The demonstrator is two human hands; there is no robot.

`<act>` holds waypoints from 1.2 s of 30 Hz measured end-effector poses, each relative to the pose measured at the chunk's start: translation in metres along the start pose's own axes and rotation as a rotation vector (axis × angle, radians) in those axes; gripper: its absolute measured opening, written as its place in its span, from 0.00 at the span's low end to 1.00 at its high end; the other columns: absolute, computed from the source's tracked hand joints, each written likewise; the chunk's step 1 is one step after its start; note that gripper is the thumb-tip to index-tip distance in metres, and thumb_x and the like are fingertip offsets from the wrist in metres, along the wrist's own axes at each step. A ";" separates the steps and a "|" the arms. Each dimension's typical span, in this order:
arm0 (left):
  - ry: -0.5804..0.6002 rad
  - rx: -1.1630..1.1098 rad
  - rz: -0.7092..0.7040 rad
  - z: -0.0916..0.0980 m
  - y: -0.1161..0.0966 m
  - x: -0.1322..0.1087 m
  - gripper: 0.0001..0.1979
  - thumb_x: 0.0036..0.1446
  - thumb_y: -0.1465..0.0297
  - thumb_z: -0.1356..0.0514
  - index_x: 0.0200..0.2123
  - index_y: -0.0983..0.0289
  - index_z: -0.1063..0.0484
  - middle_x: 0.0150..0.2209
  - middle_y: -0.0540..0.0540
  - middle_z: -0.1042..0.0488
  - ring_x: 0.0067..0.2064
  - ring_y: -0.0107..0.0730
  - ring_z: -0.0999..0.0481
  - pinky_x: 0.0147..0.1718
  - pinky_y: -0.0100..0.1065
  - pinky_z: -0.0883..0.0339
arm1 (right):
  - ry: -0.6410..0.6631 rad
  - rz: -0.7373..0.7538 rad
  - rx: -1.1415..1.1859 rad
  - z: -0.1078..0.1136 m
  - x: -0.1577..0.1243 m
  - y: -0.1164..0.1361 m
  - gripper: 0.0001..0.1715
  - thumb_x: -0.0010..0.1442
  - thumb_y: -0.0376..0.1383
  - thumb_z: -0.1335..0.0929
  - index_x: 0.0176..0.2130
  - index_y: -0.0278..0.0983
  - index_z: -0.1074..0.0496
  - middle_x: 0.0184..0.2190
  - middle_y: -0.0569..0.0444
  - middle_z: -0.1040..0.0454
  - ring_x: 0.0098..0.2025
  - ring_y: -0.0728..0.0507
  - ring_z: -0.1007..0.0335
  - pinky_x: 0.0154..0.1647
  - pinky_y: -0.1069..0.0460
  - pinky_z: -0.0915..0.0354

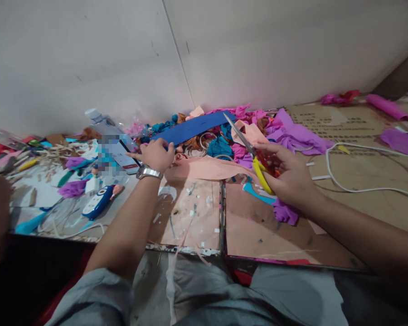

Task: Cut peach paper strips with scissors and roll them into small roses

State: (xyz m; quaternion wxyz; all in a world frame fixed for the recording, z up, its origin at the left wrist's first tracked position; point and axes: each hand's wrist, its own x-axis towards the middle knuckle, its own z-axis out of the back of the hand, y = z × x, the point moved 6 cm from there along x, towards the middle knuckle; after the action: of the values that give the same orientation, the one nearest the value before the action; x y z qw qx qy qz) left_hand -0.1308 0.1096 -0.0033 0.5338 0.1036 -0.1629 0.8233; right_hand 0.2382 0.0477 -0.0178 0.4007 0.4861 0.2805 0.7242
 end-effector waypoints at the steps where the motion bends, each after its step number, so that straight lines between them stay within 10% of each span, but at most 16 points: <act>1: 0.012 0.000 0.014 0.000 0.001 0.001 0.17 0.62 0.54 0.46 0.39 0.58 0.23 0.53 0.64 0.24 0.61 0.71 0.38 0.57 0.82 0.68 | 0.001 0.003 -0.005 0.000 0.000 0.000 0.27 0.59 0.35 0.28 0.58 0.48 0.29 0.56 0.49 0.25 0.47 0.37 0.22 0.46 0.41 0.24; 25: 0.089 -0.054 -0.021 -0.003 0.000 -0.002 0.20 0.59 0.51 0.44 0.39 0.59 0.22 0.53 0.68 0.26 0.61 0.74 0.39 0.54 0.79 0.52 | -0.001 -0.009 -0.028 -0.001 -0.003 0.002 0.25 0.59 0.37 0.27 0.56 0.46 0.27 0.44 0.50 0.22 0.39 0.40 0.24 0.39 0.45 0.25; 36: 0.057 -0.055 -0.436 -0.001 -0.057 -0.040 0.18 0.64 0.54 0.46 0.33 0.61 0.25 0.39 0.60 0.22 0.49 0.56 0.28 0.56 0.64 0.47 | 0.000 0.011 -0.031 0.000 0.000 0.003 0.25 0.59 0.37 0.27 0.56 0.47 0.28 0.49 0.49 0.23 0.39 0.40 0.24 0.39 0.44 0.26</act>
State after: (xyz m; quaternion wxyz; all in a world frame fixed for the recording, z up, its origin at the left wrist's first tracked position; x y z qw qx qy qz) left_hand -0.0625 0.0972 -0.0095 0.7062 0.0982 -0.1439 0.6863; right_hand 0.2378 0.0460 -0.0155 0.4043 0.4812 0.2666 0.7307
